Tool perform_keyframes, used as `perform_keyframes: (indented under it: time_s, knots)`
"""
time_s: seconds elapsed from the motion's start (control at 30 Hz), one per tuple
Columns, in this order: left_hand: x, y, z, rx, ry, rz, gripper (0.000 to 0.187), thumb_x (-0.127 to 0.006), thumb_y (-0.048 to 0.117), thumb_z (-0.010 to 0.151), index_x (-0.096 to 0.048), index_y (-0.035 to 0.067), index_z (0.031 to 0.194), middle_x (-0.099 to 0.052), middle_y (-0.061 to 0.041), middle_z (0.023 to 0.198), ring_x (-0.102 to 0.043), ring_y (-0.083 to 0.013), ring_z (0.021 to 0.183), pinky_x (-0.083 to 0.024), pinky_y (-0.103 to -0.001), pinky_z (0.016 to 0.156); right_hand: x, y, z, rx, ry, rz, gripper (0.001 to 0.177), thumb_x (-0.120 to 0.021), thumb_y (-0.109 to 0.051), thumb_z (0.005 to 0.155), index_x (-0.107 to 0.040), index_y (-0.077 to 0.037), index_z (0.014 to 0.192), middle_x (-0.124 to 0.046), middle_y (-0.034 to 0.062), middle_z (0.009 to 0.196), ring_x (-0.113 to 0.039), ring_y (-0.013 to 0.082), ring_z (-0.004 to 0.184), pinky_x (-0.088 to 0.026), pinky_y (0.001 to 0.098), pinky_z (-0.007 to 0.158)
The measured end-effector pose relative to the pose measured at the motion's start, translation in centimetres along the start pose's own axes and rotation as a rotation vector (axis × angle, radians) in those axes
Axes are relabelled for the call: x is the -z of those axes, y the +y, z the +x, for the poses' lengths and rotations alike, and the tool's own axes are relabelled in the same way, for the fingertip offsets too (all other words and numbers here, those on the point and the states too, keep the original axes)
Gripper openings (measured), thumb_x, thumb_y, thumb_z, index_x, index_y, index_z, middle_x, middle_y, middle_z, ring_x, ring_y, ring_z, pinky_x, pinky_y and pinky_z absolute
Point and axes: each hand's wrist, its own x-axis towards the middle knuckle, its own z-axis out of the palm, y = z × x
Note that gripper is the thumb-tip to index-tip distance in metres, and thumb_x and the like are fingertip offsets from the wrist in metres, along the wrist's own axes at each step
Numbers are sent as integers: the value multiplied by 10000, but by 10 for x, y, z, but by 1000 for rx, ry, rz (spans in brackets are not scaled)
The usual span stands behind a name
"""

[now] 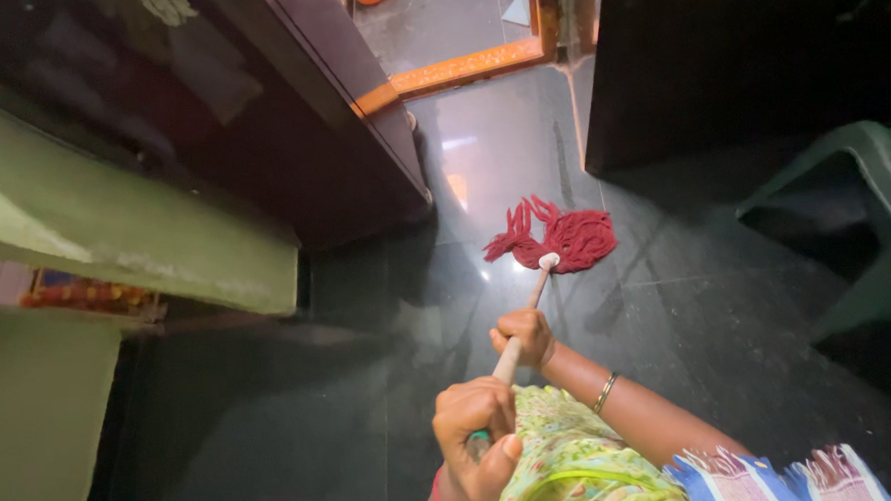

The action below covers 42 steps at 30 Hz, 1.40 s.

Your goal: The person mops a dark tiled floor by hand using a red string mop, moving the mop head in overlapping strokes across the surface.

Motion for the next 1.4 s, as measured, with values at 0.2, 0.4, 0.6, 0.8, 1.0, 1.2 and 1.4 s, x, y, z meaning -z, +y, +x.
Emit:
perform_keyframes:
  time_s: [0.2, 0.4, 0.6, 0.8, 1.0, 1.2, 1.4]
  knots:
    - [5, -92, 26, -123, -87, 122, 266, -655, 123, 795, -452, 41, 646, -471, -117, 604, -506, -298, 542, -403, -383, 579, 12, 82, 30, 26, 30, -143, 356, -731, -117, 769, -439, -92, 568, -470, 110, 527, -507, 335, 467, -408, 458, 471]
    - [8, -237, 64, -132, -262, 178, 221, -638, 84, 665, -430, 58, 595, -463, -110, 561, -482, -319, 512, -388, -407, 563, 29, 183, 83, -290, -10, -440, 188, -749, -253, 805, -624, -142, 719, -649, 92, 719, -638, 342, 653, -499, 458, 595]
    - [54, -380, 117, -157, -430, 272, 128, -635, 102, 667, -518, 70, 628, -538, -124, 609, -557, -333, 564, -471, -431, 601, 30, 280, 160, -514, -433, -512, 443, -865, -429, 638, -728, -181, 979, -630, 157, 1231, -620, 414, 1034, -500, 516, 771]
    - [91, -318, 158, -10, -362, 275, 134, -621, 80, 747, -538, 63, 642, -581, -141, 651, -598, -324, 612, -513, -417, 651, 3, 203, 203, -254, -242, -312, 303, -822, -344, 755, -634, -106, 765, -635, 64, 872, -604, 316, 884, -490, 449, 813]
    - [139, -179, 228, 153, -467, 109, 239, -654, 118, 856, -541, 27, 666, -558, -124, 627, -571, -286, 573, -454, -361, 601, -15, 117, 256, -43, -93, -111, 310, -805, -186, 755, -523, -90, 672, -507, 90, 693, -518, 310, 682, -424, 423, 629]
    - [141, -224, 264, -133, -105, 138, 263, -644, 32, 803, -441, 35, 635, -482, -115, 593, -483, -289, 520, -365, -404, 563, -52, 199, 295, 230, -6, 37, 430, -777, -123, 744, -381, -86, 581, -333, 106, 552, -356, 312, 463, -257, 450, 459]
    - [158, -348, 229, -188, 2, 229, 260, -619, 1, 780, -404, 43, 640, -445, -119, 598, -469, -311, 531, -372, -417, 547, -88, 293, 277, 87, -78, -184, 276, -753, -143, 738, -494, -90, 661, -522, 104, 661, -537, 354, 631, -423, 456, 582]
